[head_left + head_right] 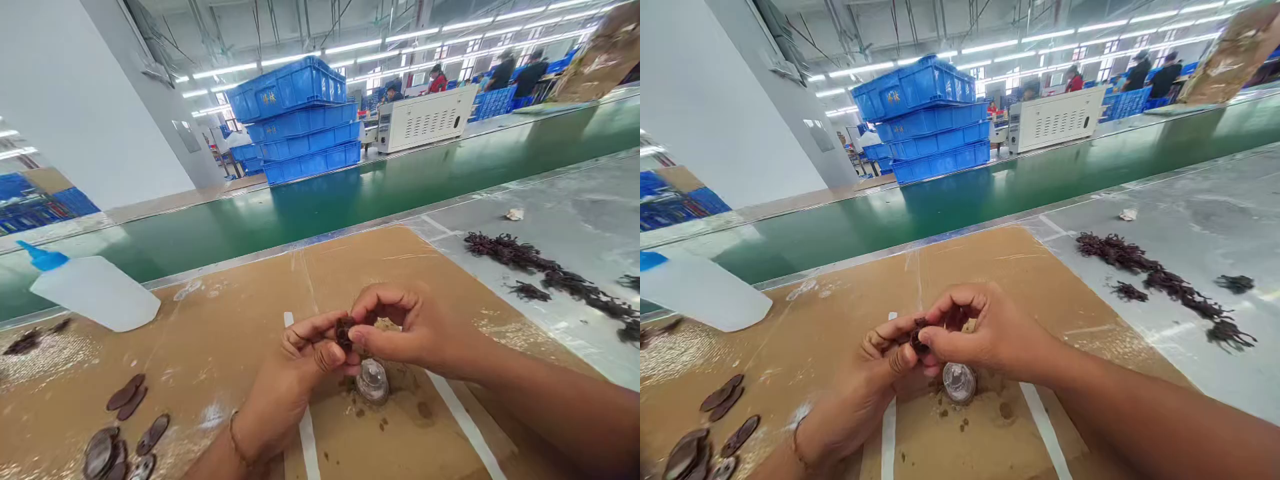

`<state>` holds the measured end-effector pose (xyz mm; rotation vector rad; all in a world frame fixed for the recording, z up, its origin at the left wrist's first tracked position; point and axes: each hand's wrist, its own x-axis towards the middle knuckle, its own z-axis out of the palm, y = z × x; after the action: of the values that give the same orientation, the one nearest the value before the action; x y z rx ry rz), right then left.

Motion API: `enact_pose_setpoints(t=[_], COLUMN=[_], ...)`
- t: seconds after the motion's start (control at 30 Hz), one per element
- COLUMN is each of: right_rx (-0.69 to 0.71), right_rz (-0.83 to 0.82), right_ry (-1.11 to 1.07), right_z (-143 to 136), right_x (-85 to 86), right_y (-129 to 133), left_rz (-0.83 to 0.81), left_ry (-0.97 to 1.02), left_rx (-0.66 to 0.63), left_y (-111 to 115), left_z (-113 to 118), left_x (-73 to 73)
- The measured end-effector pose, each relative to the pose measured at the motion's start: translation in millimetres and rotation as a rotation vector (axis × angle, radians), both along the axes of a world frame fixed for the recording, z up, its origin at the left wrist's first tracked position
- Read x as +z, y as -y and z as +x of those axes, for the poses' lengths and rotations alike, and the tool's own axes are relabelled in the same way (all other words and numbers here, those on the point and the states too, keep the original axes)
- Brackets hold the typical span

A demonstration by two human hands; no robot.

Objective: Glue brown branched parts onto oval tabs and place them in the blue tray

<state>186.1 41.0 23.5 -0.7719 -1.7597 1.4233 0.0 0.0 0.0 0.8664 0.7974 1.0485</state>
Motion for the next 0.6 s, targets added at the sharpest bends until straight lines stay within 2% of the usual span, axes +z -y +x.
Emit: enact_pose_setpoints(t=[0.6], right_rx=[0.027], right_rz=[-0.052], right_ry=[-0.057], right_z=[1.2], right_x=[-2.9], right_y=[0.5], left_rz=[0.007], left_ry=[0.025], left_rx=[-0.015], left_y=[-0.2], left_z=[1.9], left_x=[-0.2])
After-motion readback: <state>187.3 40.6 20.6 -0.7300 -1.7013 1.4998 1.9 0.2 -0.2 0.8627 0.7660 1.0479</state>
